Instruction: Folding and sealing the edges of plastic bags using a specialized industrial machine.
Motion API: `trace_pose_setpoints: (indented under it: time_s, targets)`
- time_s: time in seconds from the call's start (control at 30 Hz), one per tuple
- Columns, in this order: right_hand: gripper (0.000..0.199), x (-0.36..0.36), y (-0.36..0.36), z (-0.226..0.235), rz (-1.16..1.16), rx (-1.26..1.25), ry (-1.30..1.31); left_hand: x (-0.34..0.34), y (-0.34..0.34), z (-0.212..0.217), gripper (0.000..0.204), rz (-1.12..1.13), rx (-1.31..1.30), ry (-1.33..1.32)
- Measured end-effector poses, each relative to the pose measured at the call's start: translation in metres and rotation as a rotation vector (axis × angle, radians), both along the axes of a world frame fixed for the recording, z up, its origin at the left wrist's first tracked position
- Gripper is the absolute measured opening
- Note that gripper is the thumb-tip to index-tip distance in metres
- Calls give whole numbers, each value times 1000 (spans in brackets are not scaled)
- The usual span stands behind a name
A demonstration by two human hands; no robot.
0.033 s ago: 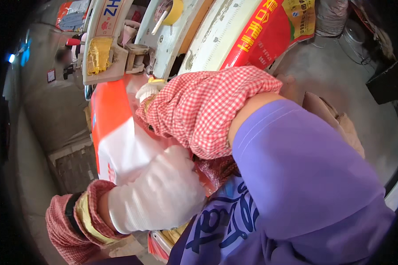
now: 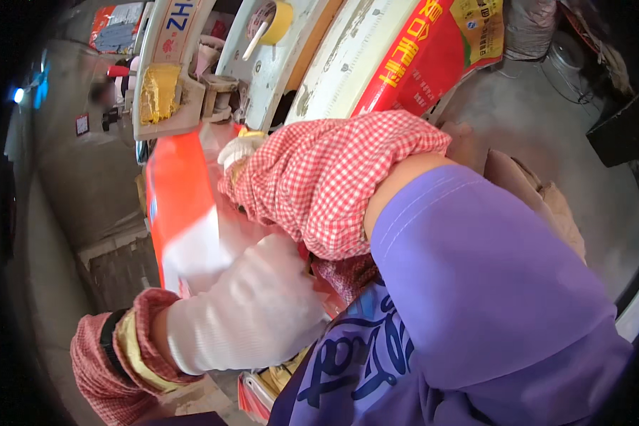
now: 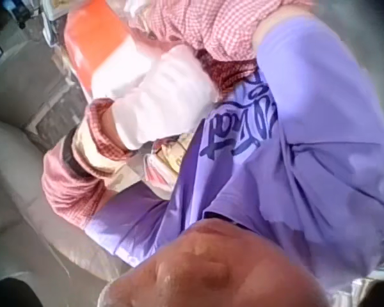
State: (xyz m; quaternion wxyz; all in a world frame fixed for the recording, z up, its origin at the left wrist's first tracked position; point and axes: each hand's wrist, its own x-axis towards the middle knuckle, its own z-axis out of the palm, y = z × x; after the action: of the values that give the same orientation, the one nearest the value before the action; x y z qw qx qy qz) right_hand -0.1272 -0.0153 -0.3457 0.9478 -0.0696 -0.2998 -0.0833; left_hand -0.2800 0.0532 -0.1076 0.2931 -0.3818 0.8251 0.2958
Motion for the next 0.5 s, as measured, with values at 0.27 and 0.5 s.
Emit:
trace_pose_setpoints:
  time_s: [0.27, 0.5]
  targets:
    - [18, 44, 5, -61, 18, 549, -33, 0, -11, -4, 10, 190, -53, -21]
    - [24, 39, 2, -51, -1004, 104, 113, 56, -38, -12, 10, 69, -104, 55]
